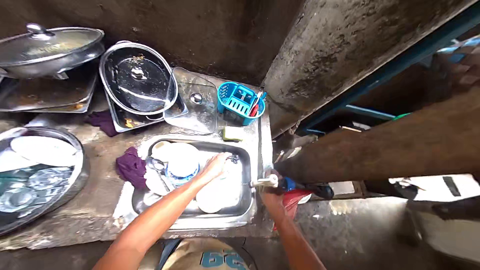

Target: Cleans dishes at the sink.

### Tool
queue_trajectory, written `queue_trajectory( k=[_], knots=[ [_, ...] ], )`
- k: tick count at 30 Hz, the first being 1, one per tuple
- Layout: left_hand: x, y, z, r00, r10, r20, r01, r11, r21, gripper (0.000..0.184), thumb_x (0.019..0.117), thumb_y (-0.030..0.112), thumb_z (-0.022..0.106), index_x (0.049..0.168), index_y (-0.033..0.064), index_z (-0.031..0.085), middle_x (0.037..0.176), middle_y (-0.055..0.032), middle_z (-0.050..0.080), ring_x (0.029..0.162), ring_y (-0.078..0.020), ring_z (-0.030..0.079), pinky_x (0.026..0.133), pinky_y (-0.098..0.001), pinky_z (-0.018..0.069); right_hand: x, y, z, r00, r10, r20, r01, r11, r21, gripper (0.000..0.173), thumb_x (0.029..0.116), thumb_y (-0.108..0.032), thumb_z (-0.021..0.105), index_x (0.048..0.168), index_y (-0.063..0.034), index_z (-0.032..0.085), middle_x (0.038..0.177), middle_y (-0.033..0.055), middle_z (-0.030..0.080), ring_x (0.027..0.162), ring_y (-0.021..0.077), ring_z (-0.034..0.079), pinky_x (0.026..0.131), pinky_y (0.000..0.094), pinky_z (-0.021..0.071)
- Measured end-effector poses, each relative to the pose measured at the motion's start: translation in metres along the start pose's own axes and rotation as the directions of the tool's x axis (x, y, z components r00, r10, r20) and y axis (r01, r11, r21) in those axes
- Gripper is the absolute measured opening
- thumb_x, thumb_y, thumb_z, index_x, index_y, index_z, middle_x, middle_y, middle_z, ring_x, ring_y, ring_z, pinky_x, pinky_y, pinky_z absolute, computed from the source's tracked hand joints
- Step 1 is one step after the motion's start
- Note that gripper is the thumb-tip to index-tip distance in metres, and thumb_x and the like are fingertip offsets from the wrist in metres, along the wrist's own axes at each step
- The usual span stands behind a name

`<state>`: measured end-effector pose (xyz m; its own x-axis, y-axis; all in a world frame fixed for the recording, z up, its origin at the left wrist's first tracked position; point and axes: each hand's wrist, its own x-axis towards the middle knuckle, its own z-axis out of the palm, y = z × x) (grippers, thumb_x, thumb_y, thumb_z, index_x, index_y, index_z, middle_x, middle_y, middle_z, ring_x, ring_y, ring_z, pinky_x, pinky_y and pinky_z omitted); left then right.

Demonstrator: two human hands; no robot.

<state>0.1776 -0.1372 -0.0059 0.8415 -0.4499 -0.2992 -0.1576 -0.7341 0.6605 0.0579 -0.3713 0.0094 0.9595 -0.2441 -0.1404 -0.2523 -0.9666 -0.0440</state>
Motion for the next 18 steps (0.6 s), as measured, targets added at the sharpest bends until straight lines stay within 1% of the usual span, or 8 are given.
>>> queue_trajectory(
  k=[1, 3, 5, 8, 11, 13, 15, 18],
  knots=[
    [0.028, 0.003, 0.001, 0.995, -0.014, 0.096, 0.004, 0.995, 0.097, 0.041, 0.1065, 0.024, 0.044, 0.141, 0.008, 0.059, 0.138, -0.0183, 0.063, 0.13, -0.0363, 0.058, 0.109, -0.0576, 0.044, 0.002, 0.003, 0.002, 0.999, -0.026, -0.023, 0.026, 1.0, -0.002, 0.044, 0.1012, -0.03, 0.057, 0.133, 0.0005, 0.064, 0.135, 0.0239, 0.063, 0.128, 0.0384, 0.06, 0.105, 0.0579, 0.047],
    [0.07, 0.013, 0.014, 0.968, -0.082, 0.236, 0.017, 0.964, 0.266, 0.034, 0.1014, 0.023, 0.056, 0.124, 0.0, 0.066, 0.128, -0.0243, 0.065, 0.123, -0.0438, 0.061, 0.101, -0.0648, 0.0464, 0.004, 0.005, 0.004, 0.997, -0.053, -0.048, 0.052, 0.999, -0.015, 0.046, 0.0987, -0.028, 0.06, 0.135, 0.0006, 0.063, 0.14, 0.0227, 0.06, 0.131, 0.0357, 0.058, 0.107, 0.0535, 0.0465],
    [0.09, 0.025, 0.028, 0.941, -0.144, 0.307, 0.014, 0.92, 0.391, 0.028, 0.096, 0.019, 0.064, 0.113, -0.0027, 0.069, 0.123, -0.0244, 0.067, 0.118, -0.044, 0.062, 0.097, -0.0648, 0.0484, 0.005, 0.007, 0.007, 0.992, -0.081, -0.101, 0.079, 0.997, -0.019, 0.048, 0.0945, -0.027, 0.066, 0.133, 0.0006, 0.064, 0.142, 0.0233, 0.059, 0.131, 0.0356, 0.059, 0.107, 0.0517, 0.0477],
    [0.102, 0.036, 0.047, 0.918, -0.197, 0.344, -0.002, 0.864, 0.503, 0.027, 0.0907, 0.012, 0.07, 0.113, -0.0029, 0.068, 0.123, -0.0236, 0.066, 0.116, -0.0435, 0.062, 0.091, -0.0629, 0.0518, 0.008, 0.007, 0.011, 0.991, -0.093, -0.096, 0.092, 0.996, -0.015, 0.051, 0.0932, -0.025, 0.068, 0.136, 0.0006, 0.061, 0.15, 0.026, 0.051, 0.135, 0.0387, 0.054, 0.109, 0.0515, 0.0454],
    [0.102, 0.043, 0.046, 0.92, -0.16, 0.357, -0.051, 0.856, 0.515, 0.031, 0.0908, 0.015, 0.072, 0.114, -0.0043, 0.067, 0.12, -0.0233, 0.067, 0.114, -0.0425, 0.063, 0.092, -0.0608, 0.051, 0.014, 0.006, 0.013, 0.98, -0.102, -0.17, 0.118, 0.989, 0.086, 0.05, 0.0869, -0.017, 0.073, 0.133, 0.0007, 0.064, 0.151, 0.0288, 0.048, 0.135, 0.0433, 0.052, 0.109, 0.0527, 0.0448],
    [0.09, 0.049, 0.026, 0.942, -0.059, 0.33, -0.104, 0.885, 0.454, 0.04, 0.0931, 0.023, 0.07, 0.121, -0.0043, 0.062, 0.119, -0.0246, 0.067, 0.114, -0.0428, 0.063, 0.094, -0.0607, 0.0493, 0.018, 0.004, 0.016, 0.981, -0.112, -0.161, 0.129, 0.987, 0.101, 0.054, 0.0857, -0.015, 0.072, 0.136, 0.0009, 0.062, 0.153, 0.0299, 0.045, 0.137, 0.0455, 0.05, 0.11, 0.0536, 0.044],
    [0.074, 0.064, -0.01, 0.957, 0.032, 0.288, -0.153, 0.901, 0.405, 0.045, 0.0956, 0.031, 0.066, 0.125, -0.0031, 0.06, 0.118, -0.0246, 0.066, 0.113, -0.0426, 0.064, 0.094, -0.0604, 0.049, 0.023, 0.002, 0.009, 0.989, -0.112, -0.096, 0.121, 0.988, 0.094, 0.06, 0.0821, -0.015, 0.075, 0.137, 0.0037, 0.059, 0.153, 0.032, 0.043, 0.138, 0.0481, 0.047, 0.11, 0.0546, 0.0429],
    [0.063, 0.076, -0.086, 0.997, 0.058, 0.054, -0.071, 0.954, 0.292, 0.043, 0.0957, 0.035, 0.062, 0.123, 0.0011, 0.066, 0.114, -0.0237, 0.069, 0.109, -0.0435, 0.066, 0.088, -0.0647, 0.051, 0.026, -0.001, 0.003, 0.993, -0.112, -0.037, 0.115, 0.989, 0.095, 0.067, 0.0779, -0.017, 0.08, 0.136, 0.0079, 0.059, 0.151, 0.033, 0.045, 0.136, 0.0494, 0.048, 0.109, 0.0551, 0.0431]
  ],
)
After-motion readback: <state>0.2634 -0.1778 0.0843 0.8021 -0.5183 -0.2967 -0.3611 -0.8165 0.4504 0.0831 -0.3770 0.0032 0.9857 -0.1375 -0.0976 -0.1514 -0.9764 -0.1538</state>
